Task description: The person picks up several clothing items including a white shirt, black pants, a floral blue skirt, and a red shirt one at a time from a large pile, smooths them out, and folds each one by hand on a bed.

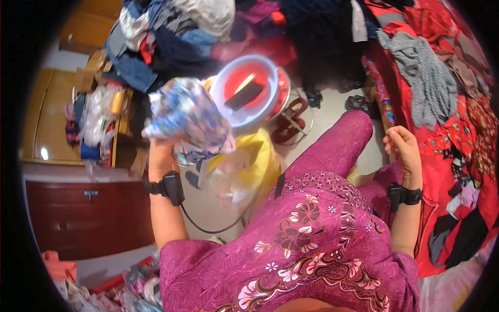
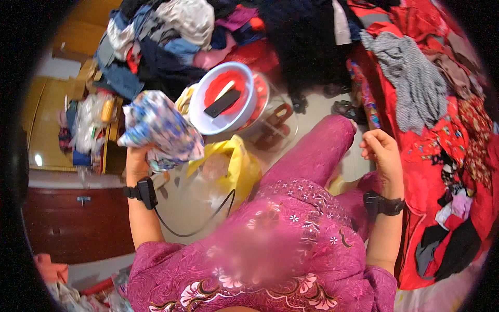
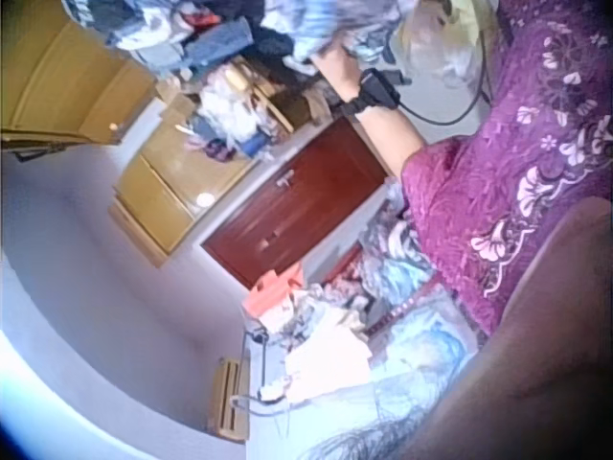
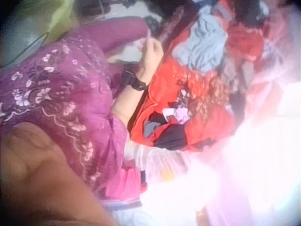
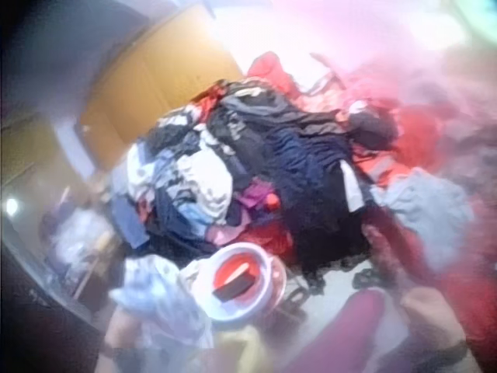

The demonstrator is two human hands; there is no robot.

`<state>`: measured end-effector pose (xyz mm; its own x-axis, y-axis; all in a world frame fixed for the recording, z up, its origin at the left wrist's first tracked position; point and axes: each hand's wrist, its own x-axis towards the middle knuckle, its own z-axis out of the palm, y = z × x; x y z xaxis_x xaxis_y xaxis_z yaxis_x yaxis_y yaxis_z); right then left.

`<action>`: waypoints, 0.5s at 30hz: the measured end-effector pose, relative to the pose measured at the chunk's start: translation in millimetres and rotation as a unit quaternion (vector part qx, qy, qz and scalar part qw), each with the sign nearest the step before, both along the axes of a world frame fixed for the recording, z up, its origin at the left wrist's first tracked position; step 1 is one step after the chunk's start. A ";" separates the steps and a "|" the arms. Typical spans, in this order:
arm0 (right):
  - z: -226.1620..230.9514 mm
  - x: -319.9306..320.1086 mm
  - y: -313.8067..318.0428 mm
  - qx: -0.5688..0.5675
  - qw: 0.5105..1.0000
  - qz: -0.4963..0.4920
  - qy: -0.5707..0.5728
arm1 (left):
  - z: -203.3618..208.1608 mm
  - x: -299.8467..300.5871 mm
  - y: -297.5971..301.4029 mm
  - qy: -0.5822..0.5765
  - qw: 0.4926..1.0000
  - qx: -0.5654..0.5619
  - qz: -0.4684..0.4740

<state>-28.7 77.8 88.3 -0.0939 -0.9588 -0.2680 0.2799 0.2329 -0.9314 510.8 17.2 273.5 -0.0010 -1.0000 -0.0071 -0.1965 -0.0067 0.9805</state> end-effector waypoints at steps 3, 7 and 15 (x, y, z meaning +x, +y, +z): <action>-10.7 5.8 -2.8 0.019 0.999 0.022 0.018 | -13.4 -17.7 37.0 -0.147 0.987 0.063 0.016; -16.2 15.9 -7.1 0.022 0.997 0.060 0.045 | -60.0 -37.6 47.8 -0.366 0.910 0.129 -0.149; -13.7 34.0 -7.5 0.004 0.989 0.091 0.113 | -186.4 -38.9 29.1 -0.722 0.670 -0.092 -0.146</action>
